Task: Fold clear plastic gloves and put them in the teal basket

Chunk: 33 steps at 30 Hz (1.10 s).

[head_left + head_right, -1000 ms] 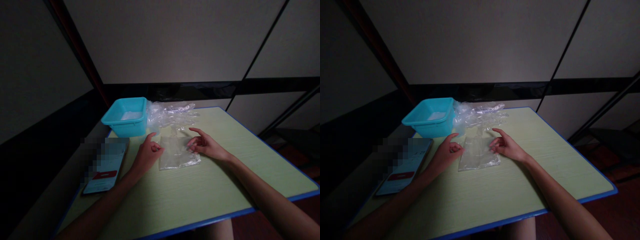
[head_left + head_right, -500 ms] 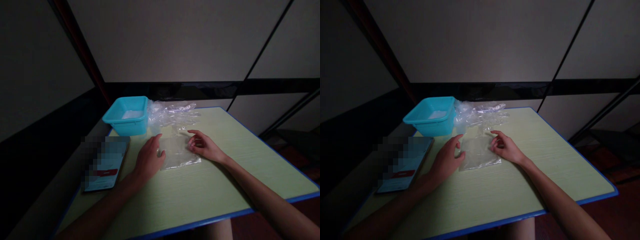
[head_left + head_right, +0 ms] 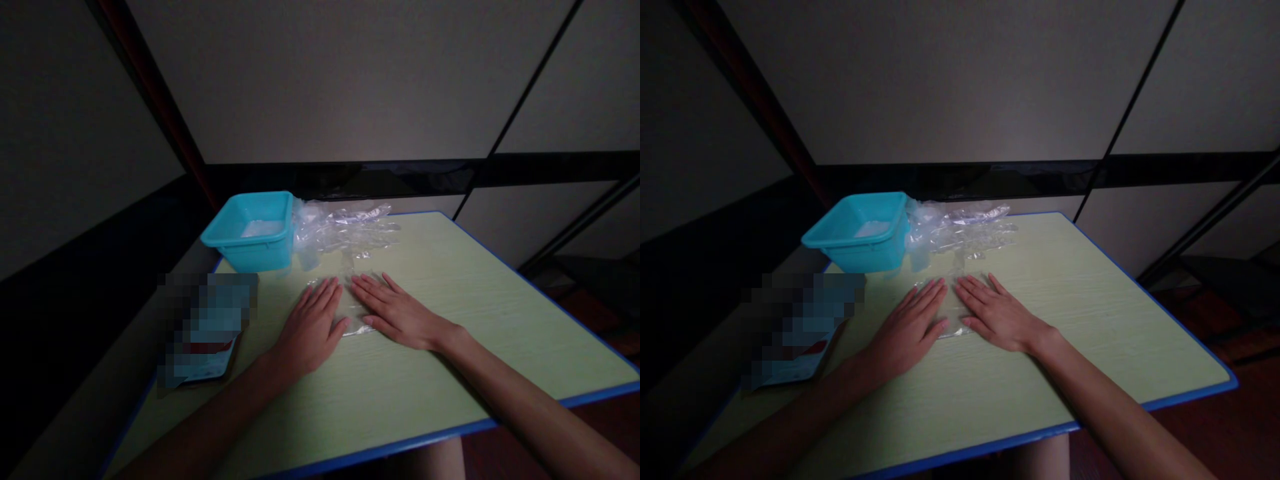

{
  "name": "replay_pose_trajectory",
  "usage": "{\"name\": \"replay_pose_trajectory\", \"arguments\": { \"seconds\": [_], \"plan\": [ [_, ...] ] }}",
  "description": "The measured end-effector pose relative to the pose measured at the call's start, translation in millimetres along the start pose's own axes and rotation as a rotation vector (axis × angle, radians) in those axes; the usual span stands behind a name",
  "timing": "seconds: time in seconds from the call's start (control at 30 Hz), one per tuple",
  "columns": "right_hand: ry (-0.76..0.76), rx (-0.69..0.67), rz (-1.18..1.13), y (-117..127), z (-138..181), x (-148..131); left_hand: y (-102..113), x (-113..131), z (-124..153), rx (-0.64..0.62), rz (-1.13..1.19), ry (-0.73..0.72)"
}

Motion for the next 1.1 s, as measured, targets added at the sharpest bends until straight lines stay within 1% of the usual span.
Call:
{"name": "replay_pose_trajectory", "arguments": {
  "seconds": [0.1, 0.23, 0.33, 0.47, 0.53, 0.63, 0.73, 0.8, 0.9, 1.0, 1.1],
  "plan": [
    [-0.004, -0.016, -0.011, -4.0, 2.1, 2.1, -0.8, -1.4, 0.0, -0.024, 0.004, -0.003],
    [-0.029, -0.028, 0.012, -7.1, 4.1, 2.4, -1.3, -2.2, 0.3, -0.039, -0.081, 0.012],
    [-0.055, -0.046, 0.043, -7.4, 4.2, 0.6, -2.4, -2.7, -0.1, -0.063, -0.225, 0.03],
    [-0.07, -0.061, 0.064, -3.2, 4.5, -0.1, -3.2, -3.6, -1.1, -0.116, -0.495, 0.073],
    [-0.089, -0.05, 0.072, 0.2, 5.0, 2.1, -1.8, -4.8, -1.0, -0.114, -0.562, 0.093],
    [-0.141, -0.035, 0.09, 3.8, 5.8, 8.0, 2.2, -8.4, -0.5, -0.11, -0.574, 0.131],
    [-0.143, -0.044, 0.102, 3.7, 5.9, 12.6, 6.2, -12.0, -0.3, -0.129, -0.557, 0.158],
    [-0.124, -0.036, 0.104, 2.8, 5.2, 13.5, 7.9, -12.4, -0.7, -0.137, -0.551, 0.147],
    [-0.103, -0.02, 0.1, 2.2, 2.5, 11.6, 9.3, -9.2, -2.2, -0.152, -0.551, 0.075],
    [-0.097, -0.038, 0.106, 2.9, -2.1, 7.6, 9.5, -3.7, -5.2, -0.182, -0.557, -0.013],
    [-0.09, -0.055, 0.126, 3.8, -7.3, 4.4, 8.0, 0.2, -9.6, -0.195, -0.544, -0.045]
  ]
}}
Point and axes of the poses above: each hand's wrist, its own z-axis away from the middle knuckle, its own y-axis out of the back of the hand, x = y × z, the point moved 1 cm from there along -z, towards the middle knuckle, and after that the axes turned 14 degrees about -x, right-handed, at the moved point
